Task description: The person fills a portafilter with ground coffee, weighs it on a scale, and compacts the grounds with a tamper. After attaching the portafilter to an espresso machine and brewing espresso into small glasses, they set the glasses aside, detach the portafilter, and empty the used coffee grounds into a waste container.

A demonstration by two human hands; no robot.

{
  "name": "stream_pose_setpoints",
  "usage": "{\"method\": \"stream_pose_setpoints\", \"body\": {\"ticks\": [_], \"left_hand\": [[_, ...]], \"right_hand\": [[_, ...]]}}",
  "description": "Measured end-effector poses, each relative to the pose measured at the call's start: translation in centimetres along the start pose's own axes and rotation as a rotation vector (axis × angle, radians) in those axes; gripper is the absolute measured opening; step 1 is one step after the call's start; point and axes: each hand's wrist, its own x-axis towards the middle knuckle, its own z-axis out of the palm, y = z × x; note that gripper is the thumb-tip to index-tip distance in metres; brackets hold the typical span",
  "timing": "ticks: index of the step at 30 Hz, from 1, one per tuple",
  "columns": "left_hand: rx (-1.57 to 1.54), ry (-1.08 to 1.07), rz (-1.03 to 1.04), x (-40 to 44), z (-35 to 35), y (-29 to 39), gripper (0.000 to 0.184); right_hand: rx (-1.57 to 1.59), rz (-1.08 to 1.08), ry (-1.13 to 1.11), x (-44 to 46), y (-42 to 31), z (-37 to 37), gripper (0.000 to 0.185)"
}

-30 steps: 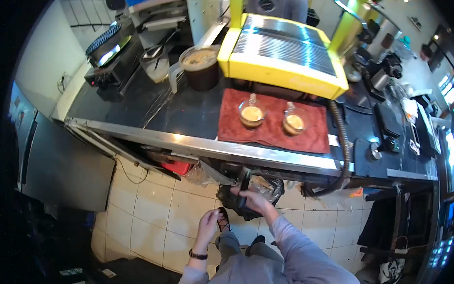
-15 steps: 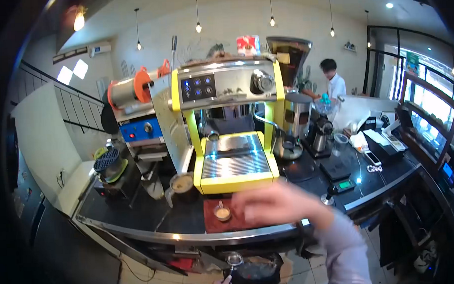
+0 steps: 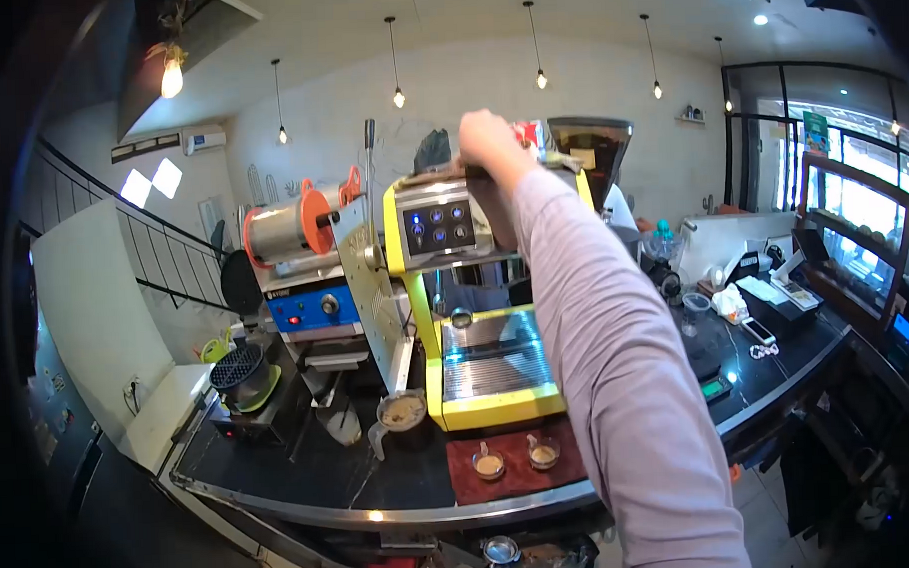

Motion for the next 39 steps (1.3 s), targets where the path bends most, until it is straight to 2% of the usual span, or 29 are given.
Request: {"method": "stream_pose_setpoints", "body": {"ticks": [3, 4, 6, 7, 12, 14, 16, 18, 20, 21, 22, 23, 24, 26, 28, 29, 33, 36, 37, 39], "left_hand": [[-0.048, -0.020, 0.034, 1.7, 0.2, -1.8, 0.031], [-0.067, -0.028, 0.030, 1.6, 0.4, -2.3, 0.030], [-0.001, -0.200, -0.130, 1.9, -0.2, -2.5, 0.046], [-0.013, -0.206, -0.122, 1.1, -0.3, -1.5, 0.044], [-0.052, -0.158, -0.081, 0.4, 1.4, -0.8, 0.038], [-0.011, -0.115, -0.065, 0.1, 2.4, -1.2, 0.041], [0.060, -0.058, -0.026, -0.1, 3.5, -1.7, 0.043], [0.053, -0.014, -0.032, -0.1, 4.9, -3.4, 0.043], [0.085, 0.021, -0.016, 0.0, 6.2, -4.4, 0.044], [0.122, 0.033, -0.001, 0.0, 6.6, -4.8, 0.045], [0.162, 0.046, 0.013, -0.1, 6.9, -4.8, 0.045], [0.096, 0.056, -0.019, -1.2, 7.3, -2.6, 0.047], [0.139, 0.088, -0.003, -1.2, 7.8, -2.6, 0.047], [0.226, 0.149, 0.031, -1.2, 8.7, -2.8, 0.046], [0.251, 0.164, 0.025, -1.3, 9.2, -1.9, 0.045], [0.260, 0.170, 0.022, -1.3, 9.4, -1.3, 0.045], [0.270, 0.195, -0.052, 0.2, 10.2, -3.8, 0.048], [0.297, 0.206, -0.063, 1.1, 10.1, -4.1, 0.051], [0.317, 0.243, -0.028, 1.7, 10.1, -4.6, 0.052], [0.355, 0.313, 0.040, 2.6, 10.3, -5.0, 0.053]], "right_hand": [[0.109, -0.088, 0.204, 0.8, 0.8, -0.3, 0.023], [0.295, -0.099, 0.306, 1.0, 1.2, -0.2, 0.022], [0.467, -0.168, 0.417, -0.6, 2.1, -1.0, 0.022], [0.539, -0.207, 0.456, -2.6, 2.3, -2.4, 0.022], [0.791, -0.292, 0.575, -15.8, 6.4, -8.7, 0.022], [0.876, -0.266, 0.612, -23.0, 8.8, -10.4, 0.022], [0.977, -0.197, 0.634, -31.2, 10.9, -10.6, 0.023], [1.126, -0.005, 0.646, -40.0, 12.3, -9.0, 0.023], [1.308, 0.367, 0.492, -49.9, 12.9, -4.2, 0.024], [1.105, 0.242, 0.187, -51.4, 11.3, -3.0, 0.019], [0.883, 0.059, -0.065, -52.9, 9.6, -1.8, 0.027], [1.308, 0.307, -0.257, -55.8, 7.7, 0.8, 0.018], [1.441, 0.564, -0.430, -59.8, 7.1, 4.6, 0.002], [1.611, 0.705, -0.508, -63.3, 5.0, 9.5, 0.014], [1.465, 0.339, -0.491, -64.3, 3.7, 12.1, 0.020], [1.313, 0.228, -0.412, -64.3, 3.0, 12.3, 0.014], [1.255, 0.014, -0.537, -65.5, 4.2, 14.3, 0.010], [1.279, 0.084, -0.601, -65.9, 5.5, 15.8, 0.011], [1.306, 0.114, -0.519, -65.5, 5.2, 16.0, 0.013], [1.271, 0.070, -0.604, -64.4, 4.1, 15.2, 0.013]]}}
